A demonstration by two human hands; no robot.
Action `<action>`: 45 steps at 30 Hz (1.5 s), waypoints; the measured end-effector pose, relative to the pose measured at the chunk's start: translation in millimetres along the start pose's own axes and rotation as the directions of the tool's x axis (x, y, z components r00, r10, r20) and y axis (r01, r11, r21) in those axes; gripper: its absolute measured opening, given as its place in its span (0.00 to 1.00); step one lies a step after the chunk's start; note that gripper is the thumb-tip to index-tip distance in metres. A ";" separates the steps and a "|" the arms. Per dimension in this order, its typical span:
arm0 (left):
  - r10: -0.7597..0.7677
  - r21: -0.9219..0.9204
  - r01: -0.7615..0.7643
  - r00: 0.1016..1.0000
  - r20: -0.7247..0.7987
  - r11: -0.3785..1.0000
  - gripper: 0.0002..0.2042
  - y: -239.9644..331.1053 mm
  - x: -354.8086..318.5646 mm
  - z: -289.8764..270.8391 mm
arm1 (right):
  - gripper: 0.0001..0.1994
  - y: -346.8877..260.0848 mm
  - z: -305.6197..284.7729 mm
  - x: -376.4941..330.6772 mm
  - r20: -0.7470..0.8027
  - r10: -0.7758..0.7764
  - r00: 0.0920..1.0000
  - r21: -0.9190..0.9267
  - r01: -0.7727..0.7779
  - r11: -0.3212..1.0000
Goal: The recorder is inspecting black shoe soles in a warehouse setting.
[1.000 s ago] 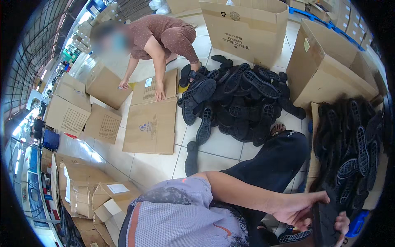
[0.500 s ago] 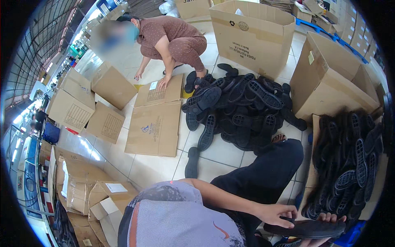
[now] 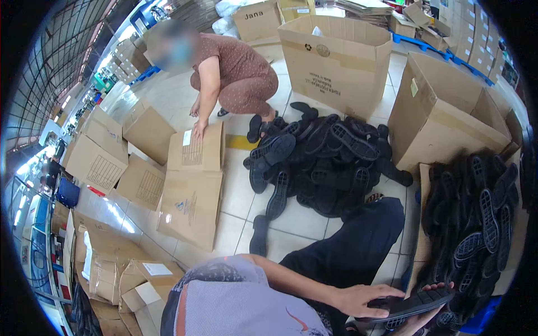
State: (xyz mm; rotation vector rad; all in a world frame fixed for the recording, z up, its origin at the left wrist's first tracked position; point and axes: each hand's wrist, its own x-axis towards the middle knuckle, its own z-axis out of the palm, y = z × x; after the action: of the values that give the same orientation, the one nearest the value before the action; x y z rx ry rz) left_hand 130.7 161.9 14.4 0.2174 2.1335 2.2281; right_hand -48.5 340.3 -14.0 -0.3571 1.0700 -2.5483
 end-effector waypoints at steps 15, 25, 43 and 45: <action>-0.151 -0.639 0.079 0.987 -0.058 0.765 0.36 27.3 18.0 -29.8 | 0.24 39.4 -19.3 2.6 -0.280 0.371 0.885 -0.073 -0.405 0.911; -0.328 -0.831 0.005 0.920 -0.215 0.557 0.29 21.8 32.9 -61.5 | 0.22 21.8 6.9 1.6 -0.537 0.303 0.787 -0.155 -0.446 0.882; -0.331 0.102 0.317 0.926 0.180 0.943 0.32 4.4 38.7 10.2 | 0.27 35.0 12.2 -69.1 -0.442 0.590 0.676 0.108 -0.613 0.783; -0.351 0.155 0.320 0.901 0.256 0.934 0.32 6.0 40.0 7.0 | 0.32 33.6 0.4 -86.0 -0.620 0.416 0.666 -0.008 -0.535 0.845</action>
State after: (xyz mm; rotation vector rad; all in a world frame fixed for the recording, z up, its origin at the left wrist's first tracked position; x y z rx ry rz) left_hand 92.4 173.8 23.3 0.1431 1.9672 1.7753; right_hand 37.0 353.6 -46.1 0.6760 1.3962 -2.0926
